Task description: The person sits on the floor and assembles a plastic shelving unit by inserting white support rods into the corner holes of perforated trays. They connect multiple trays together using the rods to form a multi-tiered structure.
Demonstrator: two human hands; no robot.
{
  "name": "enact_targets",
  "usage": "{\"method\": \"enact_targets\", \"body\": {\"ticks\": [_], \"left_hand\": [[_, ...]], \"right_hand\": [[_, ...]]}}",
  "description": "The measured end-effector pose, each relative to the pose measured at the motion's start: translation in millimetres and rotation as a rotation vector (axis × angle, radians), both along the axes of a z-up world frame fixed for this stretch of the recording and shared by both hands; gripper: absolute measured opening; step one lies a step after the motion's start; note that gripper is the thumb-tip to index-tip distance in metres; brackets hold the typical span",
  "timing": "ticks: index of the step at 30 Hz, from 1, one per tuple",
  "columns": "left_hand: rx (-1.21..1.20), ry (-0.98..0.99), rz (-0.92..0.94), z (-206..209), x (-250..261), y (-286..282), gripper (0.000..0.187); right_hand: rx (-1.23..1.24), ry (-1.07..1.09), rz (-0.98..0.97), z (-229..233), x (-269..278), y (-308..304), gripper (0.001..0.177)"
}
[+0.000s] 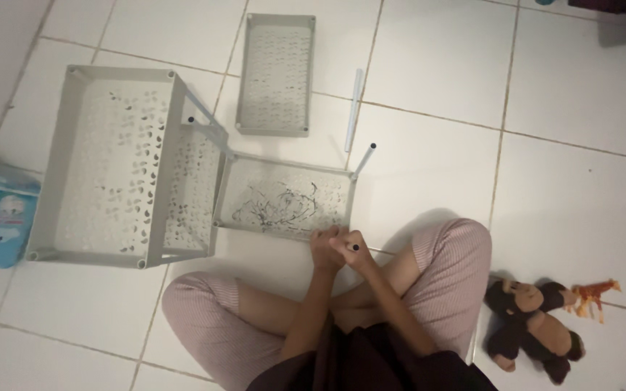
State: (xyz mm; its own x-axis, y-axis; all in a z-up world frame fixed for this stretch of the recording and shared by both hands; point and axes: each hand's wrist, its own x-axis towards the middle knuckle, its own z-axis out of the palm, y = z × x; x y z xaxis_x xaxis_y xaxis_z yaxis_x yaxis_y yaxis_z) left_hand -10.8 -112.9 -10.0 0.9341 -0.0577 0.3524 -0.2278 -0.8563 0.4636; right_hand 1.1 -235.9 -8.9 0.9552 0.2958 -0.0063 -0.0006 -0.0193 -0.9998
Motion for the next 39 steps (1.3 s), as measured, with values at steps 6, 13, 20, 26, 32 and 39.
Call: {"method": "enact_targets", "body": {"ticks": [6, 13, 20, 26, 32, 39], "left_hand": [[0.012, 0.016, 0.081, -3.5, -0.2, -2.3, 0.01], [0.022, 0.023, 0.048, 5.2, 1.9, -2.5, 0.007], [-0.253, -0.029, 0.011, 10.6, -4.3, -3.6, 0.018], [-0.161, 0.016, -0.008, 15.4, -0.2, -5.5, 0.023], [-0.175, -0.019, 0.041, 19.3, -2.7, -0.5, 0.019], [-0.143, 0.015, 0.081, 30.0, 8.4, -1.2, 0.01]], "right_hand": [[-0.011, -0.047, -0.19, 2.3, -16.4, 13.7, 0.028], [-0.087, -0.056, -0.534, 12.2, -19.3, 47.6, 0.032], [-0.005, 0.025, -0.129, 14.4, -1.7, 10.1, 0.05], [-0.083, 0.112, 0.129, 17.4, 12.8, -10.6, 0.052], [-0.02, 0.121, -0.199, 16.2, -6.6, 20.0, 0.034], [-0.069, -0.047, -0.641, 13.1, -20.0, 61.2, 0.041]]}}
